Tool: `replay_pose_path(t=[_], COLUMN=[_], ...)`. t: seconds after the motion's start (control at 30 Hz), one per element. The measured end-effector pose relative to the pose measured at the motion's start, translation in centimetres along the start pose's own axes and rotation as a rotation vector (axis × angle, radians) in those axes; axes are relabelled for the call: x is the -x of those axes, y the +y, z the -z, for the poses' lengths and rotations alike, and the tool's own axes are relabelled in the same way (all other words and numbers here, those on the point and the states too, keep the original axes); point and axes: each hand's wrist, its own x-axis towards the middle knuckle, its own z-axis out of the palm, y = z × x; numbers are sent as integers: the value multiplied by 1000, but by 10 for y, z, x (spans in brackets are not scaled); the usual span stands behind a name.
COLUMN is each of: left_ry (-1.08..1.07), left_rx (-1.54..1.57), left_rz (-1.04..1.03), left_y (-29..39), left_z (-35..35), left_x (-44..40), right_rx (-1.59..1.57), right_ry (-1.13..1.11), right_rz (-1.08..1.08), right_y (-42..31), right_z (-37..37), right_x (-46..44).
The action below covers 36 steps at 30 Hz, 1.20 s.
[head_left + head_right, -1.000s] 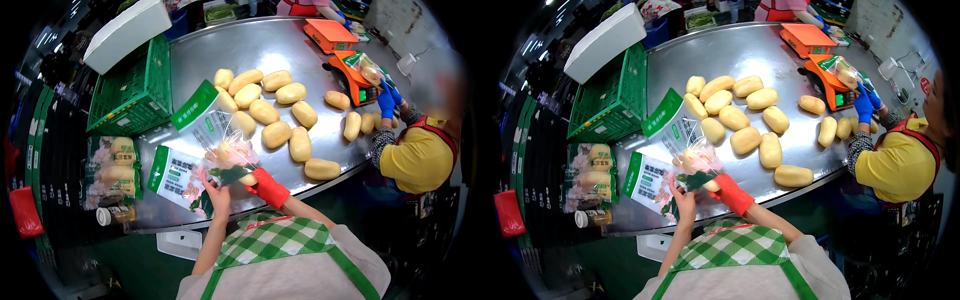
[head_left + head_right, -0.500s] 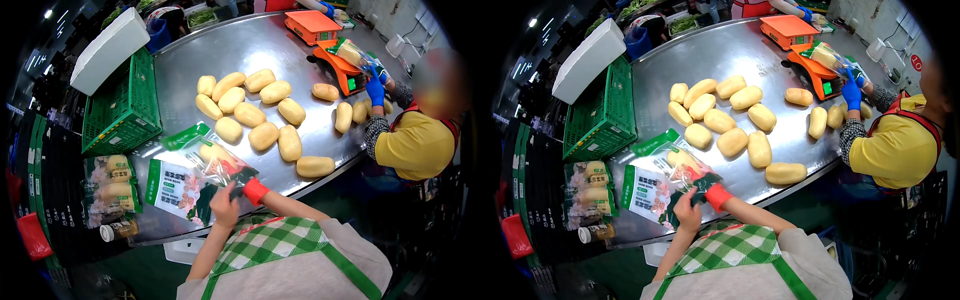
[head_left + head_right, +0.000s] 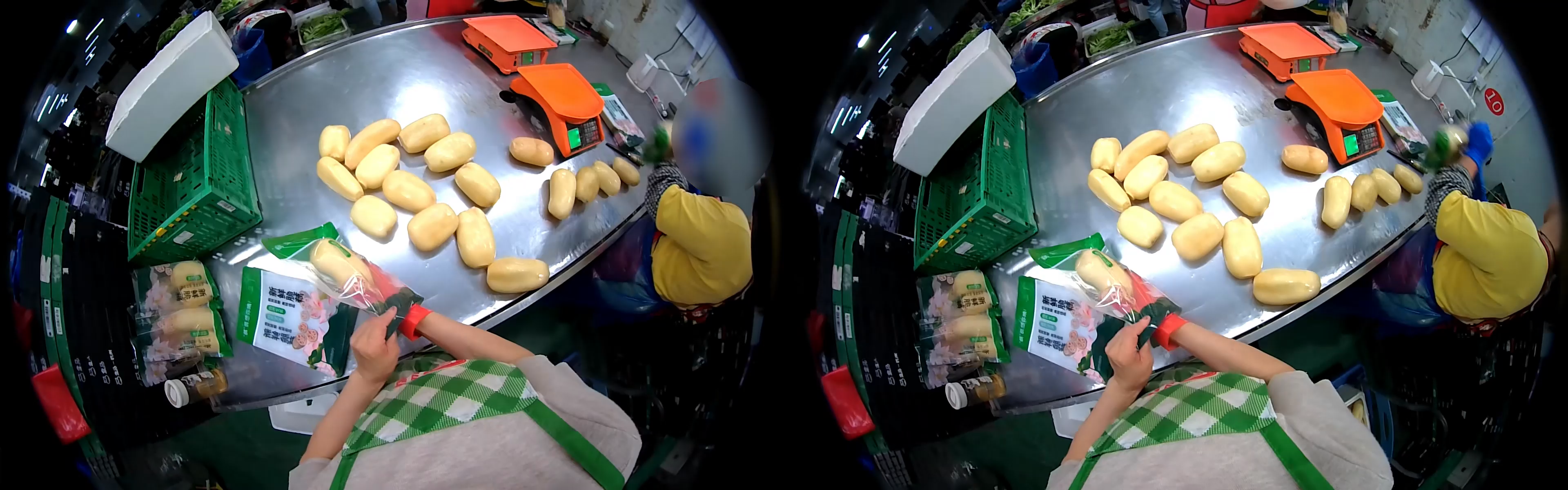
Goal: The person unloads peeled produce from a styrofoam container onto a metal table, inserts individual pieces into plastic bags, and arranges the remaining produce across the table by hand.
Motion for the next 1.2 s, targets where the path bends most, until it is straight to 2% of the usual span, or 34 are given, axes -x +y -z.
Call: replay_pose_path(t=[0.03, 0.2, 0.33, 0.57, 0.7, 0.77, 0.8, 0.83, 0.87, 0.9, 0.97, 1.0, 1.03, 1.07, 1.13, 1.2], left_ry=[-14, -37, -48, -27, -12, -13, -40, -70, -81, -91, -120, -100, -102, -102, -71, -77], left_rx=[14, 56, 57, 32, 10, 21, 32, 46, 58, 60, 73, 56, 70, 76, 92, 59], left_rz=[1, 20, 66, 118, 166, 129, 136, 144, 141, 143, 127, 106, 110, 115, 117, 83], left_y=[1, -4, -13, -20, -32, -37, -36, -37, -40, -41, -44, -46, -47, -47, -47, -52], left_z=[0, -1, 2, -6, 2, 9, 14, 17, 17, 16, 13, 8, 6, 5, 6, 6], left_x=[0, -2, -3, -10, -4, -4, -2, 2, 6, 10, 15, 18, 19, 19, 16, 17], right_rx=[230, 260, 349, 742, 1052, 1076, 1006, 811, 625, 386, 437, 601, 876, 935, 1218, 1375], right_ry=[1, -147, -178, -196, -386, -606, -752, -883, -909, -825, -478, -249, -124, -55, 17, -20], right_rz=[30, 125, 111, 93, 68, -16, -128, -374, -656, -765, -672, -632, -345, -119, 67, -62], right_y=[-12, 7, -5, -31, -77, -110, -127, -147, -164, -173, -195, -204, -203, -174, -137, -122], right_z=[-2, -3, -3, 2, 18, 30, 38, 46, 49, 60, 59, 48, 42, 49, 48, 37], right_x=[-4, -23, -23, -15, 25, 41, 42, 32, 16, 0, -47, -76, -98, -123, -174, -222])
